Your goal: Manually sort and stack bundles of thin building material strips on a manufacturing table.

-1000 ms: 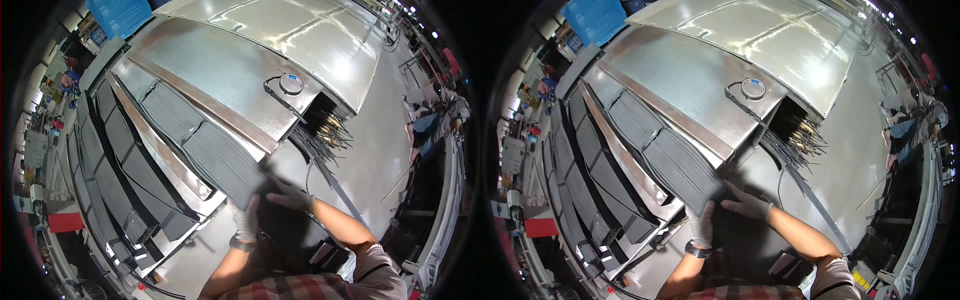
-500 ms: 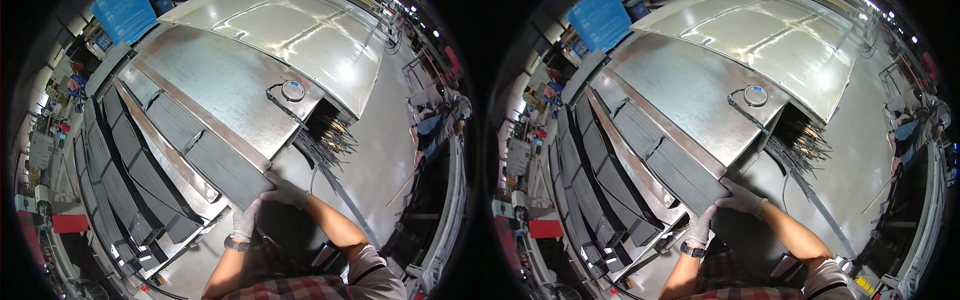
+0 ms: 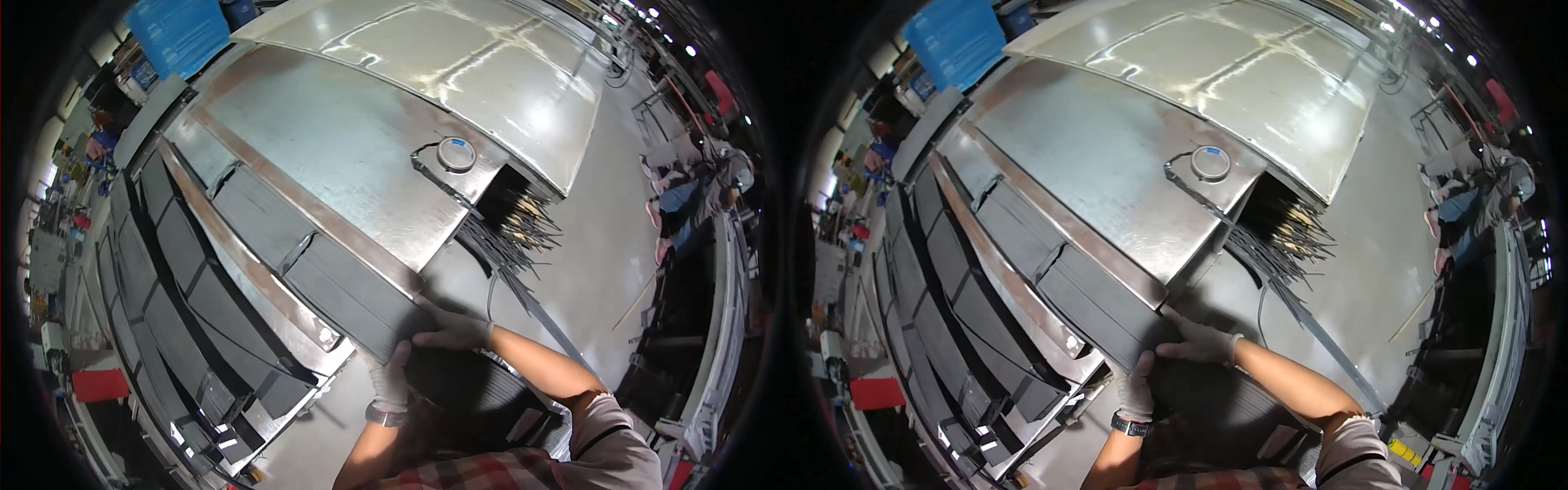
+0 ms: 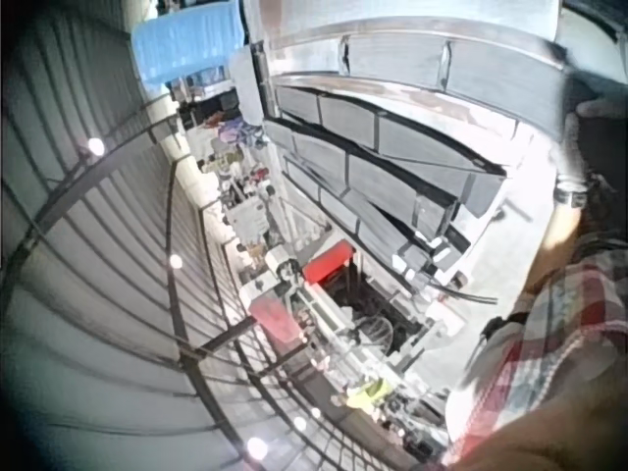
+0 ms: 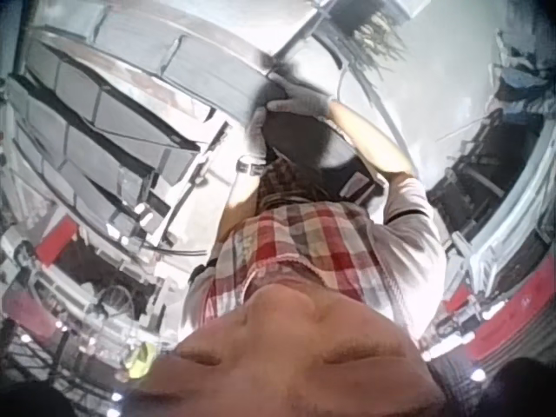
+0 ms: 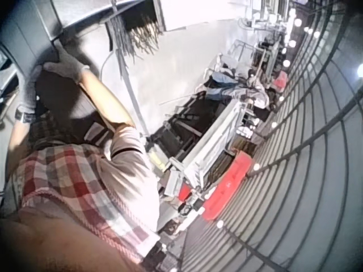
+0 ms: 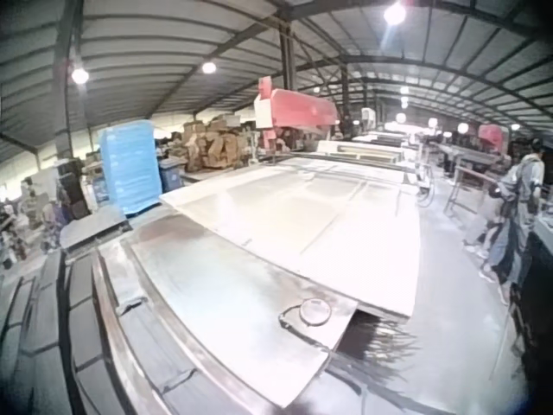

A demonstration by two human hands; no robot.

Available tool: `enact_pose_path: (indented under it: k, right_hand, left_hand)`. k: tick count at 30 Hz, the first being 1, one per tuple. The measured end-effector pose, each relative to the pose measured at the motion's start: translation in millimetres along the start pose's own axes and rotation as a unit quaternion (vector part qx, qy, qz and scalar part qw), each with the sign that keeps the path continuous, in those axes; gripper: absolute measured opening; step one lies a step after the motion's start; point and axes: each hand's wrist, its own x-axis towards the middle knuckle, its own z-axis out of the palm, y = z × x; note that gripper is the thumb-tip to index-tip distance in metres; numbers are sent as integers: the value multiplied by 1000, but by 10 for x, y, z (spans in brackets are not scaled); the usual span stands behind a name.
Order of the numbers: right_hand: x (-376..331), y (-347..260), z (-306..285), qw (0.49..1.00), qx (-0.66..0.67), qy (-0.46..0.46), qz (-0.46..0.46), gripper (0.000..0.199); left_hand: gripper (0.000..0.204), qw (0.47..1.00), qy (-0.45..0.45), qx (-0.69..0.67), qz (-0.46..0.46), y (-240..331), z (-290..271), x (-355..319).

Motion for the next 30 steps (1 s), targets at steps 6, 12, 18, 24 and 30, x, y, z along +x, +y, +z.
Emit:
enact_pose_path:
  k: [6,12,18,24,30]
  right_hand:
    - [387,-472,-1098,945,-199,260,-24,31]
    - [1145,142,-2322,724,-590,356,23,23]
    - [96,-652,-1700,754,-437,444,-207,29]
    - [-1000,-1435,-226,973,-180,-141,1,21]
    - [-989,-1212,103,901,-342,-188,-190,33]
  left_hand:
    - [98,995,12,85,60,-179,-355,79]
    - [104,987,62,134,62,66,48,73]
    - [93,990,41,131,18,189,-183,57]
    - [72,902,-150,405,3,1105,63,-915]
    - [18,777,-460,401,153,1092,-222,-715]
